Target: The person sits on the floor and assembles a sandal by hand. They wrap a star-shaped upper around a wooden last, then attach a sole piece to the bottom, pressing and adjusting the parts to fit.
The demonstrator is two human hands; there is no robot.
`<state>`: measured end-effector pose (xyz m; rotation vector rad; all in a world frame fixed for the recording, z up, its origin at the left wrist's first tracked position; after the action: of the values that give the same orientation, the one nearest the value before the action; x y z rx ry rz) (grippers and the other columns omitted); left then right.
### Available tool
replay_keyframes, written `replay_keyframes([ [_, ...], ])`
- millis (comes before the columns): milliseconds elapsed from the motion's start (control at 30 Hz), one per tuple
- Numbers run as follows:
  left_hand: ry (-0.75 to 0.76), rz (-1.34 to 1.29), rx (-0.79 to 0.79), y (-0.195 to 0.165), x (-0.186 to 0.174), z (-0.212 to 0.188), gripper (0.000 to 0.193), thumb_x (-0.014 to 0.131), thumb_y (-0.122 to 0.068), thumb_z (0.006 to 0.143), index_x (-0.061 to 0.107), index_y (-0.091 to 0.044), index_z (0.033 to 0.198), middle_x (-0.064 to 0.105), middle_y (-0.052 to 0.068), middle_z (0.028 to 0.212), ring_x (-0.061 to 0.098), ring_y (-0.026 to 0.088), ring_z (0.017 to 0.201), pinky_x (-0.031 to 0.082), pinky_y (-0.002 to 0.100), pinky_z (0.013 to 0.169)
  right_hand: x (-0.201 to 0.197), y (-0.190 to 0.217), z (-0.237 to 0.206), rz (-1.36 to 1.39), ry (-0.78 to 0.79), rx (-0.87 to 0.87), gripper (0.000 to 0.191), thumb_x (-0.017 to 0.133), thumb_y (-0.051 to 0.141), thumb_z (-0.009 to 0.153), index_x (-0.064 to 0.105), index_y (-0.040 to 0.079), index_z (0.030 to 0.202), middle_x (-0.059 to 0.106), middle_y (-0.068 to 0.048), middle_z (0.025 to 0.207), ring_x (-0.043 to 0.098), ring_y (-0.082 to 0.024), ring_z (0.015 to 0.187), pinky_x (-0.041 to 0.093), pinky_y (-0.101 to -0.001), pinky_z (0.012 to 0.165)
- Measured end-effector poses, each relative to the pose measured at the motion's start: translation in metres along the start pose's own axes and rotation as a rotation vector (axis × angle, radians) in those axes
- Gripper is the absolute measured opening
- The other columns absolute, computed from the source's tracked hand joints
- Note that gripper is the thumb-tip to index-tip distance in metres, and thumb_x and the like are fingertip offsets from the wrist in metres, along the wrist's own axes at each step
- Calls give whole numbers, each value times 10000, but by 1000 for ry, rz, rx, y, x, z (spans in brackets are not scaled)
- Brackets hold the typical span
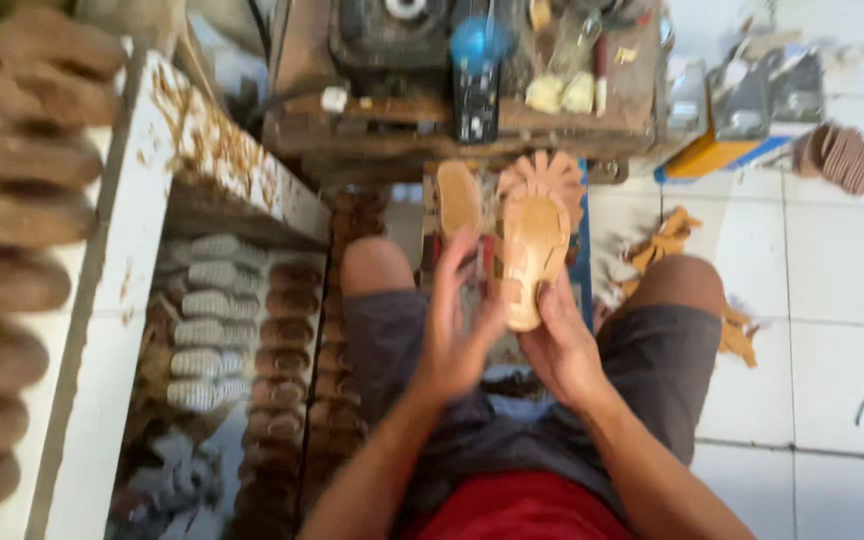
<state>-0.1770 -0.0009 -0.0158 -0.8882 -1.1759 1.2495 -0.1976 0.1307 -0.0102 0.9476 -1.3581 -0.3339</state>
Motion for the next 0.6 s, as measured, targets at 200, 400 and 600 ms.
replay_keyframes([
  [200,245,-375,-155,0,9,18,738,669,-107,1015,275,38,1622,466,161,1578,486,204,1443,411,367,1192,-10,2,-10,-18,42,84,755,505,341,1052,127,127,1670,345,-78,1636,367,-236,1480,290,-415,1202],
  [400,182,26,0,-10,16,9,690,664,-91,1008,352,68,1603,640,207,1413,642,262,1286,526,357,1107,-35,-3,-17,-48,11,47,666,538,204,1053,253,70,1639,464,-96,1525,468,-227,1386,383,-394,1134],
  [600,148,313,253,-7,26,16,724,624,-141,1031,234,56,1609,500,203,1528,584,265,1385,499,349,1132,-36,1,-5,-126,-60,-96,600,555,199,1084,328,21,1610,532,-100,1462,527,-216,1314,424,-380,1108],
])
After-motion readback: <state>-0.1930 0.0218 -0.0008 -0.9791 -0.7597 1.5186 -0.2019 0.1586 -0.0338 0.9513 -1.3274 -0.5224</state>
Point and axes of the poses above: each hand's wrist, its own z-axis towards the middle knuckle, its own x-axis out of the palm, y = z × x, the point moved 5 cm from there along z, towards the middle knuckle
